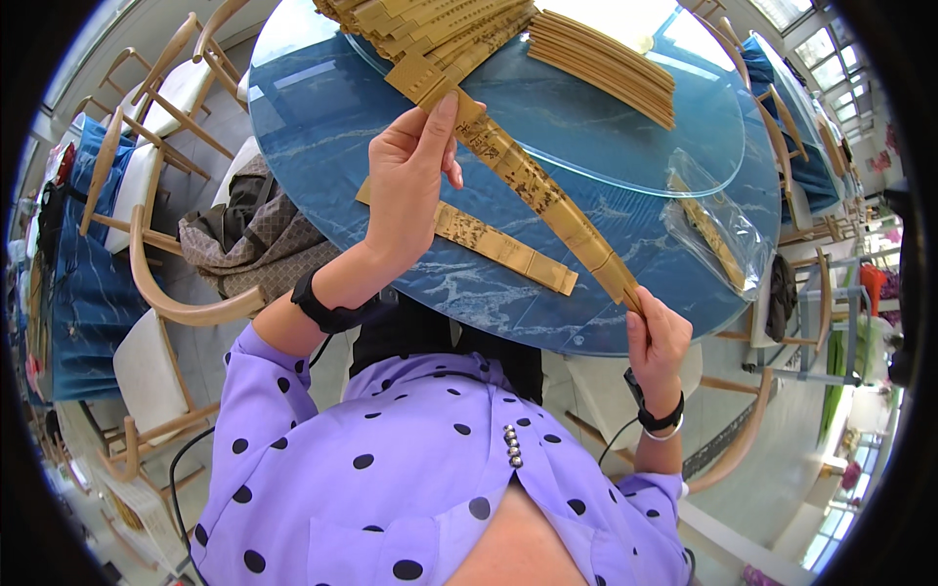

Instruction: The person repeatedly picks up a flat bamboo strip and a thin bamboo rod from a glass table, slides the rod into a slot on the strip, and then places the assembled unit back on the table. This cycle is repeated multiple times throughout the clip.

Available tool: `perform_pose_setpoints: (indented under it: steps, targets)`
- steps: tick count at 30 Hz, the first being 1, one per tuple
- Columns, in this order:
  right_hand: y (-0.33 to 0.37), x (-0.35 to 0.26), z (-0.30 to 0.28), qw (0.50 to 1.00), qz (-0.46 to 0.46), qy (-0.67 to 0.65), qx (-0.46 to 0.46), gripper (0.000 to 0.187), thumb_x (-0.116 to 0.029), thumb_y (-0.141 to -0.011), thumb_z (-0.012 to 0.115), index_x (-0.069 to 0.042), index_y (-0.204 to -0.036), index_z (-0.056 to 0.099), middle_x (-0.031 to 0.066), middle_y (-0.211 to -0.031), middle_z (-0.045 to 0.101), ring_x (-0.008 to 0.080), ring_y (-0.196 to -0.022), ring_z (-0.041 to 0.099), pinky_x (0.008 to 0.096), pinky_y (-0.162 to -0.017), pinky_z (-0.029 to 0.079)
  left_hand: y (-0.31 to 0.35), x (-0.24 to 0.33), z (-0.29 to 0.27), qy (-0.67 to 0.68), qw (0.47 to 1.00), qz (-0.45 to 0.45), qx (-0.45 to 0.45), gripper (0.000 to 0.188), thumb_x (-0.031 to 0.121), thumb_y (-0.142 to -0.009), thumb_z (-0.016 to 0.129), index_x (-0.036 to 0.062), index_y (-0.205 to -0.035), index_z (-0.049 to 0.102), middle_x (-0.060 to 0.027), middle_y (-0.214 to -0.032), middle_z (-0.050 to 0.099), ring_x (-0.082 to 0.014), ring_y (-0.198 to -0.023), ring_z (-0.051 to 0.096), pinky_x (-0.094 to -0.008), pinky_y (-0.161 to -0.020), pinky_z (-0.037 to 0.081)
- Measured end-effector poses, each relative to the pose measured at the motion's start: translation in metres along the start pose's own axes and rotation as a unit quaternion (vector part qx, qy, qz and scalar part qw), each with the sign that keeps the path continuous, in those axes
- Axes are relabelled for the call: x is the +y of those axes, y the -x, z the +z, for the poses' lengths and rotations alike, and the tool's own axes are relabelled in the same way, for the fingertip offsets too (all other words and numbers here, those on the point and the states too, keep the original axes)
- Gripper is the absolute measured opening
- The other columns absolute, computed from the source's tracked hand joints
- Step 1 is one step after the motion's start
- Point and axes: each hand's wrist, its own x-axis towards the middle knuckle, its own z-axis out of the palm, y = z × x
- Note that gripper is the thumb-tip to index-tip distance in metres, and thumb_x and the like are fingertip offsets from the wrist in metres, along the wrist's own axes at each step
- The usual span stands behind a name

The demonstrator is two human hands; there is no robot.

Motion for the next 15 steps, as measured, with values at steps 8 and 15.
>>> perform_pose_setpoints:
  steps: [8, 15]
  targets:
    - [0.002, -0.002, -0.004, 0.997, -0.048, 0.059, -0.006, 0.03, -0.01, -0.092, 0.071, 0.003, -0.119, 0.067, 0.0076, -0.069, 0.054, 0.0216, -0.054, 0.052, 0.033, -0.05, 0.041, 0.003, 0.0, 0.005, 0.053, 0.995, -0.033, 0.074, 0.032, 0.03, -0.104, 0.063, 0.0, -0.106, 0.074, 0.004, -0.069, 0.051, -0.0036, -0.058, 0.04, -0.0232, -0.051, 0.042]
    - [-0.002, -0.007, 0.001, 1.0, 0.003, -0.02, 0.0, 0.026, -0.01, -0.094, 0.068, 0.003, -0.117, 0.067, 0.0097, -0.073, 0.06, 0.0219, -0.056, 0.055, 0.0318, -0.052, 0.043, 0.017, 0.001, 0.012, 0.049, 0.988, -0.096, -0.108, 0.042, 0.038, -0.108, 0.054, 0.001, -0.12, 0.069, 0.0056, -0.068, 0.044, -0.0021, -0.056, 0.036, -0.0209, -0.049, 0.038]
